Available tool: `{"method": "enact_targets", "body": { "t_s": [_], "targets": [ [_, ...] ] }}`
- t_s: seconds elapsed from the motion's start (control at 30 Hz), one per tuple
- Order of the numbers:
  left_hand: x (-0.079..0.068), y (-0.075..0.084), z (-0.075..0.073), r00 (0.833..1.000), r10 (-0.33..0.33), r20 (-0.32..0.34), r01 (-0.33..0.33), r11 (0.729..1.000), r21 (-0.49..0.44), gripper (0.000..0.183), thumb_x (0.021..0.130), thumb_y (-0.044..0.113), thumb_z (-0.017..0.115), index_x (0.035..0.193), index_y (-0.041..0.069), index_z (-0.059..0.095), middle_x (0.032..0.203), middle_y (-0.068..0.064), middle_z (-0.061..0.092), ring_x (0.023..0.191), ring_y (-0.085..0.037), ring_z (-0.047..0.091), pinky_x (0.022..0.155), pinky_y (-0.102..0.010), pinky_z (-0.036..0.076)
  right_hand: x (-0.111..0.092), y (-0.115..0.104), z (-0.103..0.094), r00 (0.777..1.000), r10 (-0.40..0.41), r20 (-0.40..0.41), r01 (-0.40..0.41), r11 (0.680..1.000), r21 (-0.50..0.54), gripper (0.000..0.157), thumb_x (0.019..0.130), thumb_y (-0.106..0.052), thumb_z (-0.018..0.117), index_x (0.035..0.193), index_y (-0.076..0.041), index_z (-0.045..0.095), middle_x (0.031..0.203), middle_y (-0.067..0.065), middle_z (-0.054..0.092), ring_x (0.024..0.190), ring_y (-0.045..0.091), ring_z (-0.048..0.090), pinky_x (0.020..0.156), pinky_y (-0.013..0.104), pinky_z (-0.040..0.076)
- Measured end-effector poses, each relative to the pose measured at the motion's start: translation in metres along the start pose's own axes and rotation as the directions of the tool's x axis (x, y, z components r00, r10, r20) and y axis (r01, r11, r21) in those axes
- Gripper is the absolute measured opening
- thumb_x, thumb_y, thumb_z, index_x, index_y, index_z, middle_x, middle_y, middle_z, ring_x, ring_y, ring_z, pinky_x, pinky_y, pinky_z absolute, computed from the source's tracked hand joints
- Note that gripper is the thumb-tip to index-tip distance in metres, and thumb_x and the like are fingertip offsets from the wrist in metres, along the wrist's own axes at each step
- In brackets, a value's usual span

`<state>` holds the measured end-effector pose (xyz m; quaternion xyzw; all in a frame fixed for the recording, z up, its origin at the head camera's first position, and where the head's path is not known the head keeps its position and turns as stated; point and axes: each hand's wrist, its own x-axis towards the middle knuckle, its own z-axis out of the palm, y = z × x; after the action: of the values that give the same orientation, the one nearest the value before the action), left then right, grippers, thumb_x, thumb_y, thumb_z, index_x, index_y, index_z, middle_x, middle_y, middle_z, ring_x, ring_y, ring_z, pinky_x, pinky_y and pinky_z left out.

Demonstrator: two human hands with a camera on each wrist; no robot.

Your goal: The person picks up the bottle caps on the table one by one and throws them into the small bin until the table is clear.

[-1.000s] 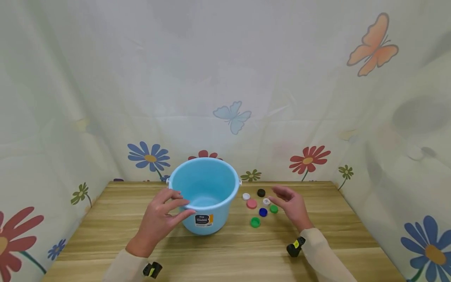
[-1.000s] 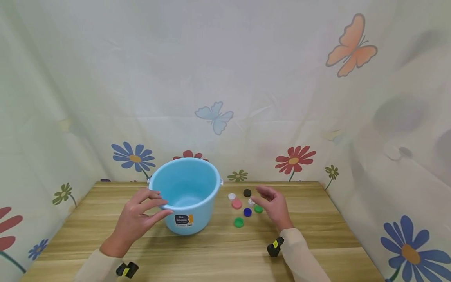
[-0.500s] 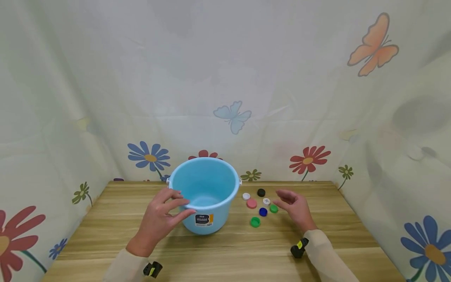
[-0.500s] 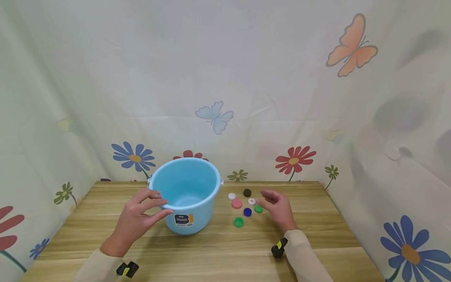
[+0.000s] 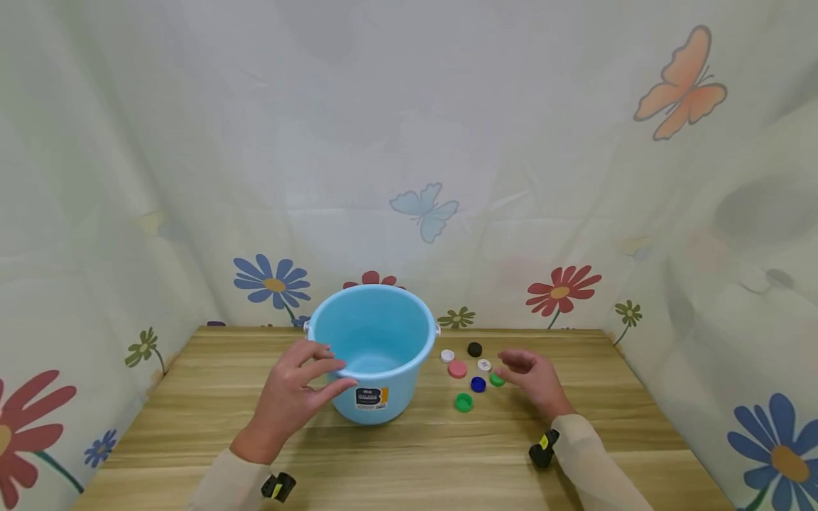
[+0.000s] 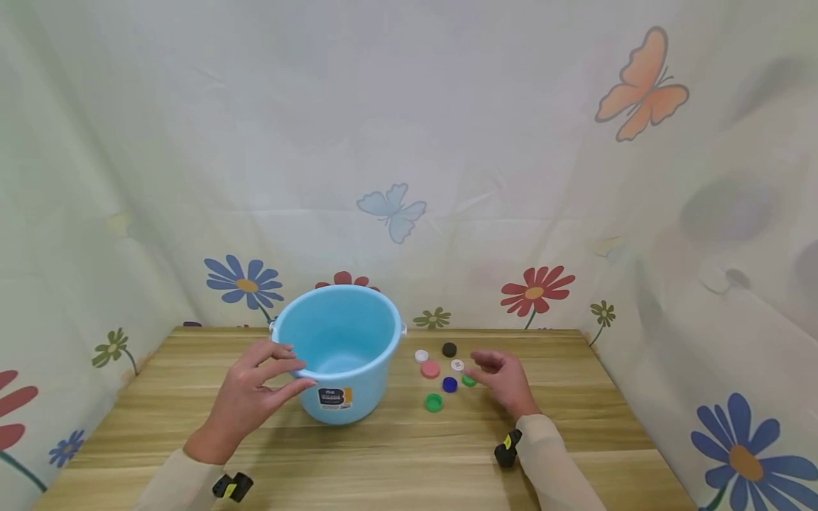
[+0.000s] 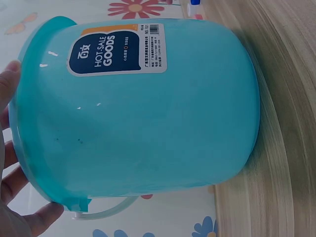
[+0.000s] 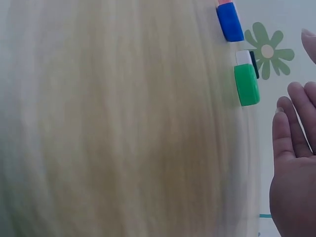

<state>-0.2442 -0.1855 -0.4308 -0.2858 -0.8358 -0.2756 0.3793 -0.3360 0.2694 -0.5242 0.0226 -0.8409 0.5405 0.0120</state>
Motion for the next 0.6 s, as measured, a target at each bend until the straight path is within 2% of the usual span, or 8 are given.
{"method": "enact_targets", "body": {
  "t_s": [0.17, 0.23, 0.3, 0.43, 0.6],
  "targets": [
    [-0.0003, 0.0005, -0.0005, 1.000, -0.008, 0.007, 0.008, 1.000, -0.004, 0.038, 0.073, 0.046, 0.089, 0.094, 0.014, 0.083, 0.098, 0.000, 0.067, 0.103, -0.021, 0.064, 0.090, -0.054, 0.062, 0.0032, 0.0023, 0.0008, 0.999, 0.028, 0.019, -0.027, 0.999, -0.025, 0.042, 0.089, -0.022, 0.081, 0.128, -0.011, 0.069, 0.131, 0.012, 0.069, 0.122, 0.030, 0.065, 0.106, 0.046, 0.054],
    [-0.0003, 0.0006, -0.0004, 1.000, -0.007, 0.007, 0.007, 1.000, -0.003, 0.037, 0.072, 0.042, 0.091, 0.094, 0.014, 0.082, 0.098, 0.000, 0.067, 0.103, -0.021, 0.064, 0.090, -0.054, 0.062, 0.0054, 0.0044, 0.0014, 0.999, 0.036, 0.018, -0.035, 0.998, -0.048, 0.039, 0.089, -0.022, 0.082, 0.125, -0.011, 0.071, 0.127, 0.011, 0.072, 0.117, 0.027, 0.067, 0.102, 0.043, 0.057],
    [-0.0002, 0.0008, 0.0002, 1.000, -0.001, 0.001, 0.001, 1.000, -0.002, 0.040, 0.075, 0.049, 0.086, 0.093, 0.013, 0.082, 0.098, 0.000, 0.067, 0.102, -0.021, 0.064, 0.089, -0.054, 0.062, 0.0073, 0.0069, 0.0019, 0.999, 0.034, 0.018, -0.032, 0.996, -0.083, 0.037, 0.088, -0.023, 0.083, 0.121, -0.011, 0.073, 0.123, 0.010, 0.073, 0.112, 0.025, 0.069, 0.097, 0.039, 0.059],
    [-0.0004, 0.0009, 0.0007, 1.000, -0.001, -0.002, 0.001, 1.000, -0.002, 0.056, 0.084, 0.066, 0.066, 0.093, 0.013, 0.083, 0.098, 0.000, 0.067, 0.102, -0.021, 0.064, 0.089, -0.054, 0.062, 0.0095, 0.0100, 0.0027, 1.000, 0.021, 0.012, -0.019, 0.991, -0.133, 0.036, 0.085, -0.025, 0.085, 0.116, -0.009, 0.075, 0.117, 0.010, 0.076, 0.107, 0.023, 0.070, 0.092, 0.037, 0.060],
    [-0.0004, 0.0018, -0.0001, 1.000, -0.010, 0.003, 0.010, 1.000, 0.000, 0.058, 0.085, 0.068, 0.061, 0.093, 0.014, 0.083, 0.098, 0.000, 0.067, 0.103, -0.021, 0.064, 0.089, -0.053, 0.062, 0.0089, 0.0082, 0.0034, 1.000, 0.012, 0.019, -0.009, 0.987, -0.158, 0.036, 0.083, -0.025, 0.087, 0.114, -0.008, 0.076, 0.115, 0.010, 0.076, 0.106, 0.023, 0.071, 0.093, 0.041, 0.060]
  ]
}}
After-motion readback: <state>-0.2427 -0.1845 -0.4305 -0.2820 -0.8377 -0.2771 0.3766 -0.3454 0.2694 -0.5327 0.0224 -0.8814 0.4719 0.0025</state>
